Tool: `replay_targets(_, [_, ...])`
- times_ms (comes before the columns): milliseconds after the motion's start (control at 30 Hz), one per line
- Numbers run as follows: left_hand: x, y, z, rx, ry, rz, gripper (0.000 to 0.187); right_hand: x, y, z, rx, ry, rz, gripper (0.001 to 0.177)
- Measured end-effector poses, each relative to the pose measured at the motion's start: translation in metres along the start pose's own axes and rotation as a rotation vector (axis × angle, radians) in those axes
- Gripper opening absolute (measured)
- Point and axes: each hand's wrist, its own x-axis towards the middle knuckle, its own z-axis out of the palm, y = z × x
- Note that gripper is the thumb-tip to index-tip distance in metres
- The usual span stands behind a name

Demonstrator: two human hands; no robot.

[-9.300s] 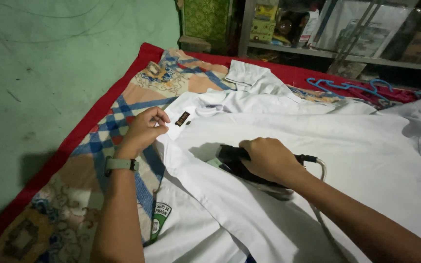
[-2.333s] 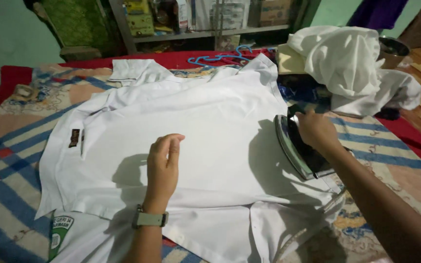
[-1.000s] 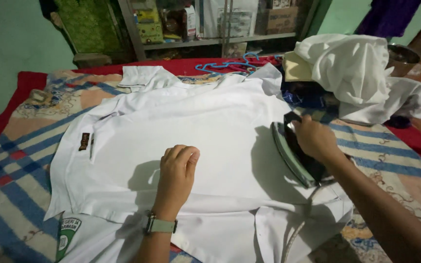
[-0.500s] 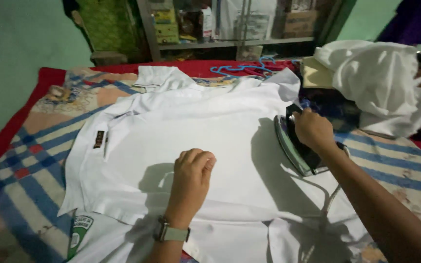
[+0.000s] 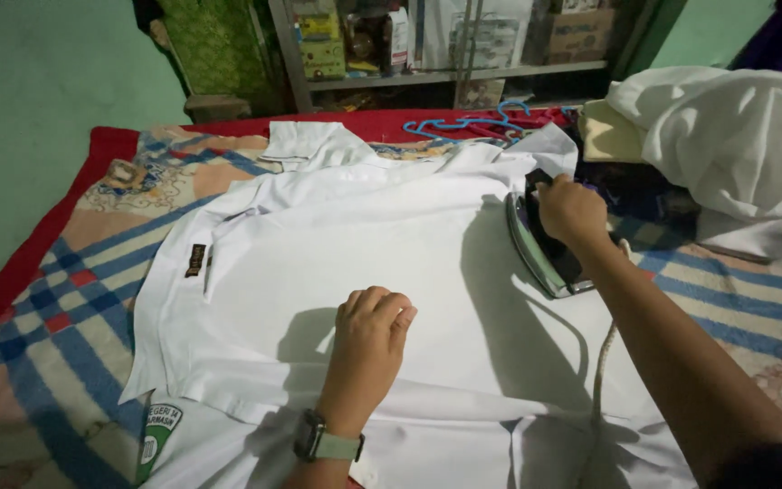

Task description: Ironing a white long-sleeved shirt on a bed.

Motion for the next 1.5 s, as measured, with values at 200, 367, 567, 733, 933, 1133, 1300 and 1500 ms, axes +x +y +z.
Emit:
replay_targets(200, [-0.002,-0.009,0.007,0.030,-0.002,0.004,0.012,-0.047,0.011,-0.017,0.015,0.043,-0.146,0.051])
replay_targets(367, [-0.003,-0.016,0.011,0.064,-0.042,-0.026,0.011,-0.106,0.000,-0.060,-0.026,0.040,-0.220,0.047])
replay_targets(567, [-0.003,-0.011,0.008,0.046,-0.020,-0.023,0.010,-0.128,-0.018,-0.095,0.001,-0.165,-0.092,0.048])
replay_targets(733, [-0.002,-0.005,0.002,0.049,-0.026,-0.032,0.010,-0.112,-0.023,-0.078,0.009,-0.102,-0.133,0.049])
replay_targets(933, [-0.001,0.002,-0.003,0.046,-0.026,-0.023,0.010,-0.058,-0.039,-0.037,0.054,-0.040,-0.139,0.049])
replay_targets(1133, [0.000,0.001,-0.001,0.042,-0.054,-0.053,0.012,-0.009,-0.058,-0.002,0.030,0.043,-0.122,0.050])
replay_targets(1300, [-0.002,0.000,-0.001,0.055,-0.079,-0.066,0.012,-0.004,-0.057,0.006,0.060,0.028,-0.077,0.050])
replay_targets(1500, [-0.003,-0.007,0.002,0.053,-0.063,-0.031,0.014,-0.046,-0.051,-0.019,-0.020,0.060,-0.181,0.049])
